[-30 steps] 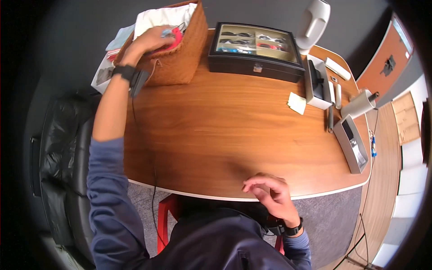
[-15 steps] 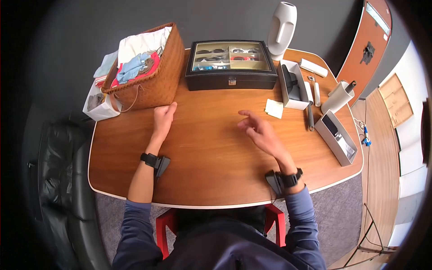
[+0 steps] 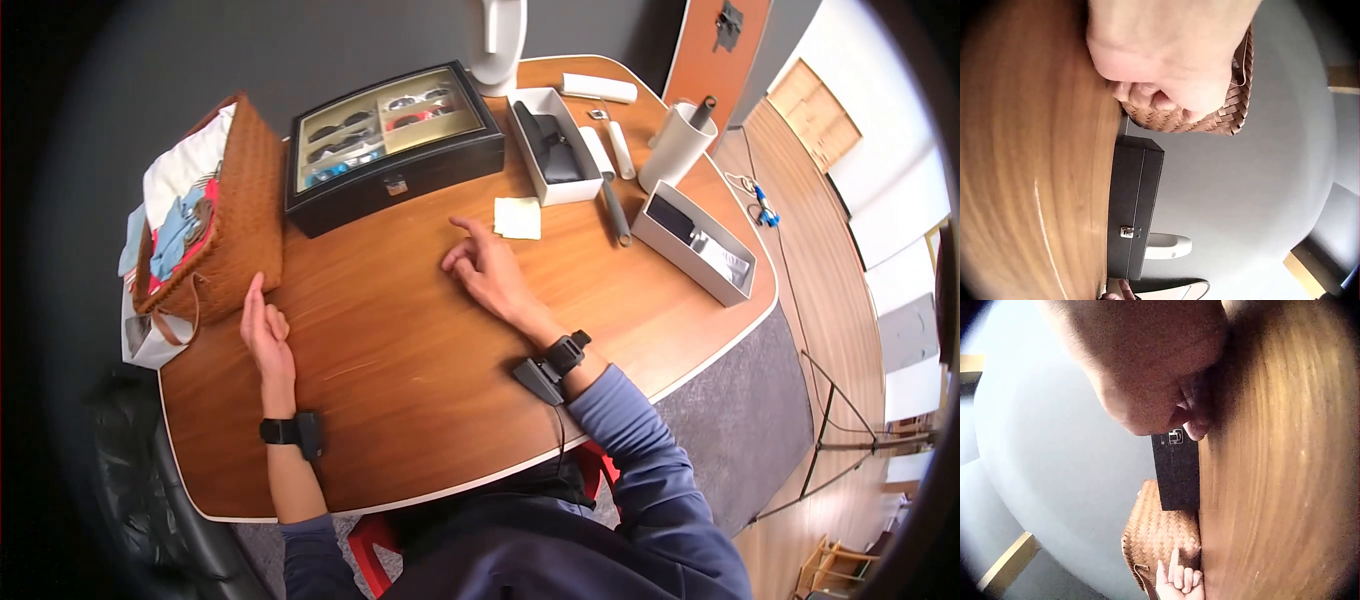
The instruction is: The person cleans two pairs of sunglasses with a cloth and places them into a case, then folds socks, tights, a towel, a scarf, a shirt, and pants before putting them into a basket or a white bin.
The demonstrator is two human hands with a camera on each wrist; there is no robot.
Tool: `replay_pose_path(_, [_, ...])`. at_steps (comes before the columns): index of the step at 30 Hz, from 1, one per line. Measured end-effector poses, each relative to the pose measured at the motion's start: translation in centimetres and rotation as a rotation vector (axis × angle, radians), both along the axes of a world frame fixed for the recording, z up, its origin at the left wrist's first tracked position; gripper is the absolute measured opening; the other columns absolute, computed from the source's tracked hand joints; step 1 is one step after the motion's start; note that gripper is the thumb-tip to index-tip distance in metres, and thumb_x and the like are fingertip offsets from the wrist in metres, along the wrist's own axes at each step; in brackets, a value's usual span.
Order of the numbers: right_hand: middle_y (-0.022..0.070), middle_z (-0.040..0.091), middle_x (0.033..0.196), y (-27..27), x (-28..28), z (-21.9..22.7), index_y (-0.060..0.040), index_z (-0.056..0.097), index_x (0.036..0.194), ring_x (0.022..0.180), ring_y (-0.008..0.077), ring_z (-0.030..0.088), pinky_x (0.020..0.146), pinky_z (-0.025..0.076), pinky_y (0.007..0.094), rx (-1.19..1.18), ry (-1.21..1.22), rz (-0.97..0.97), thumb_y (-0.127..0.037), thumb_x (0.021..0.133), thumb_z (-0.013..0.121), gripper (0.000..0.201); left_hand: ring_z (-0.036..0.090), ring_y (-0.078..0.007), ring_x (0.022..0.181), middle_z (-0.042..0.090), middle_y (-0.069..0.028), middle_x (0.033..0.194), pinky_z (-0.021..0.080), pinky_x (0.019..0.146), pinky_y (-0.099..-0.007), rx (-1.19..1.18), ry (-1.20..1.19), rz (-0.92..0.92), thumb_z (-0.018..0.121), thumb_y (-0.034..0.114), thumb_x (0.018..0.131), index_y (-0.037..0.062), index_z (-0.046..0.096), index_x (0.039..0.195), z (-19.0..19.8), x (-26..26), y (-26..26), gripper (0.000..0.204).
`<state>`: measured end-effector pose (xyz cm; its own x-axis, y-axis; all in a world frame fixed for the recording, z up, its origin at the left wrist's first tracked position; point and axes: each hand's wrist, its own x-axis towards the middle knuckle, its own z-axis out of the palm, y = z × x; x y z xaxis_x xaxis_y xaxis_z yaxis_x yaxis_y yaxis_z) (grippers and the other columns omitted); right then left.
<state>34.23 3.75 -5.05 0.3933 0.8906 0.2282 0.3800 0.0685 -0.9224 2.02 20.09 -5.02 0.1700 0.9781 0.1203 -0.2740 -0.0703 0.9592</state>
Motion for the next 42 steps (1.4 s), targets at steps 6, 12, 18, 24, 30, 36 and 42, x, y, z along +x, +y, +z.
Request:
replay_pose_path(6, [0.0107,0.076,0.090,0.1,-0.1,-0.4,-0.0003,0.051,0.139,0.083,0.0300,0.072,0.077,0.054,0.0407,0.016,-0.003,-0.007,-0.006,0.090,0.056,0.050,0.021,-0.0064,0.045,0.027,0.0060,0.050,0.017,0.047,-0.0273,-0.006,-0.044,0.008,0.053,0.031,0.110,0.0164,0.047,0.065,0.3,-0.3,-0.3,0.048])
replay_pose_path(12, [0.0103,0.076,0.087,-0.2,-0.2,0.3,-0.0005,0.065,0.118,0.080,0.0277,0.072,0.076,0.055,0.0382,-0.020,-0.021,-0.002,-0.007,0.091,0.057,0.029,0.020,-0.0081,0.043,0.023,0.0054,0.048,0.016,0.047,-0.0291,-0.104,-0.123,-0.041,0.052,0.030,0.110,0.0213,0.027,0.057,0.9,-0.2,-0.6,0.059])
replay_pose_path(18, [0.0100,0.076,0.085,0.0,-0.3,0.2,0.0001,0.069,0.110,0.078,0.0245,0.072,0.075,0.055,0.0351,-0.006,-0.014,0.002,-0.005,0.091,0.057,0.023,0.021,-0.0099,0.039,0.023,0.0043,0.047,0.020,0.045,-0.0286,-0.251,-0.363,-0.039,0.045,0.027,0.112,0.0218,0.028,0.057,1.7,-6.0,-1.6,0.057])
replay_pose_path(24, [0.0103,0.076,0.085,0.1,-0.2,0.1,-0.0001,0.070,0.110,0.077,0.0232,0.072,0.073,0.056,0.0347,-0.018,-0.017,0.003,-0.004,0.091,0.056,0.024,0.020,-0.0082,0.041,0.022,0.0026,0.049,0.020,0.043,-0.0251,-0.151,-0.311,0.491,0.046,0.020,0.111,0.0192,0.035,0.060,5.6,-16.1,-5.5,0.052])
replay_pose_path(30, [0.0134,0.075,0.086,-0.6,-0.3,1.9,-0.0013,0.069,0.106,0.081,0.0330,0.072,0.073,0.056,0.0413,0.026,-0.277,-0.118,-0.007,0.091,0.061,0.018,0.020,-0.0095,0.043,0.023,0.0013,0.046,0.022,0.047,-0.0277,-0.014,-0.316,0.487,0.045,0.023,0.111,0.0211,0.025,0.055,3.5,-27.4,-10.3,0.059])
replay_pose_path(36, [0.0182,0.066,0.100,-2.4,3.8,4.1,-0.0055,0.066,0.105,0.085,0.0389,0.070,0.073,0.058,0.0471,-0.133,-0.837,-0.389,-0.012,0.089,0.065,0.017,0.020,-0.0079,0.044,0.023,0.0036,0.048,0.021,0.049,-0.0264,-0.002,-0.115,0.590,0.049,0.024,0.110,0.0200,0.027,0.058,5.9,-24.0,-11.9,0.057])
replay_pose_path(42, [0.0233,0.066,0.094,-1.8,5.5,0.2,-0.0017,0.065,0.100,0.085,0.0402,0.069,0.074,0.059,0.0485,-0.221,-0.813,-0.276,-0.009,0.090,0.059,0.014,0.025,-0.0020,0.056,0.029,0.0094,0.063,0.018,0.049,-0.0260,0.183,0.510,0.187,0.059,0.027,0.107,0.0185,0.039,0.066,13.5,-6.5,-9.0,0.047])
